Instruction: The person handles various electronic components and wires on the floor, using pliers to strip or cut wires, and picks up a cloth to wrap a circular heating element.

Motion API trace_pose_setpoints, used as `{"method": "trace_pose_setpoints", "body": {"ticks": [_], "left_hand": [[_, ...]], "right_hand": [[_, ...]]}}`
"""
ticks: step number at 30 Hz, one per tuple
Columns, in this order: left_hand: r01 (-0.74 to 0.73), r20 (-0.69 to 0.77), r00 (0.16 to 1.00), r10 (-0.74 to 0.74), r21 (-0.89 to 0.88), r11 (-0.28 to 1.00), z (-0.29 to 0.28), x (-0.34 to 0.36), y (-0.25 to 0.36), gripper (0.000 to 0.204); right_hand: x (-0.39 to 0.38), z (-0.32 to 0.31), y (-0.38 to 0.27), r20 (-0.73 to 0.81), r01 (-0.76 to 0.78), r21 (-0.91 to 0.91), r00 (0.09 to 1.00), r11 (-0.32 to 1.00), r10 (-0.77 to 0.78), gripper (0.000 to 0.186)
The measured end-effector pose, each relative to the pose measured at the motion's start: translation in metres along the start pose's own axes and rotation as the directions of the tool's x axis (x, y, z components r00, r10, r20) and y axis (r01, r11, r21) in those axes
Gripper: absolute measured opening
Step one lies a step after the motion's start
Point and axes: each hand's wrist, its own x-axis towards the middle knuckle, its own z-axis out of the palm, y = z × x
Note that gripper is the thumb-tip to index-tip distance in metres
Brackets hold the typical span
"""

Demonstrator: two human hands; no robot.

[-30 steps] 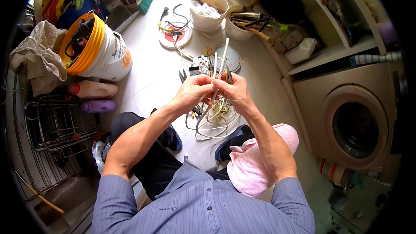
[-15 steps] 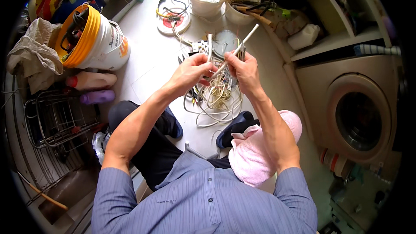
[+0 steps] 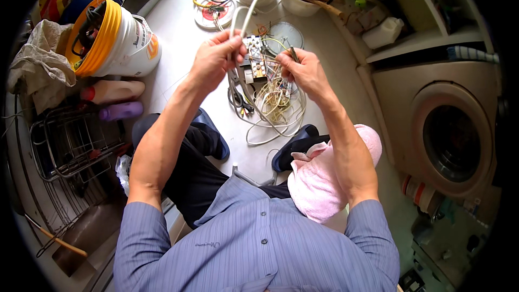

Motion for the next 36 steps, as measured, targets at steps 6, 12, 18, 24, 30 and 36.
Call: {"method": "trace_pose_setpoints", "body": {"ticks": [6, 12, 18, 24, 30, 36], "left_hand": [[-0.089, -0.121, 0.987, 0.105, 0.128, 0.988, -0.025, 0.001, 0.025, 0.020], [-0.089, -0.091, 0.991, 0.098, 0.102, 0.991, -0.014, -0.004, 0.021, 0.016], [-0.126, -0.032, 0.991, 0.132, 0.147, 0.981, -0.020, -0.009, 0.025, 0.016], [-0.197, -0.043, 0.978, 0.204, 0.130, 0.972, -0.024, -0.019, 0.051, 0.024], [-0.235, 0.140, 0.953, 0.269, -0.221, 0.946, -0.046, -0.027, 0.074, 0.027], [-0.150, 0.310, 0.895, 0.320, -0.467, 0.872, -0.060, -0.045, 0.095, 0.038]], "right_hand": [[-0.001, -0.027, -0.008, -0.154, 0.073, -0.211, 0.982, 0.975, -0.107, 0.026], [-0.001, -0.031, -0.003, -0.152, 0.112, -0.409, 0.970, 0.906, -0.188, 0.030], [-0.007, -0.013, 0.014, 0.118, -0.046, -0.077, 0.992, 0.996, 0.055, 0.028], [-0.003, -0.044, 0.031, -0.170, -0.106, -0.387, 0.985, 0.916, 0.042, 0.033], [-0.006, -0.060, 0.095, -0.229, -0.265, -0.472, 0.958, 0.841, 0.174, 0.027], [-0.010, -0.086, 0.196, -0.309, -0.546, -0.495, 0.838, 0.676, 0.450, 0.028]]}}
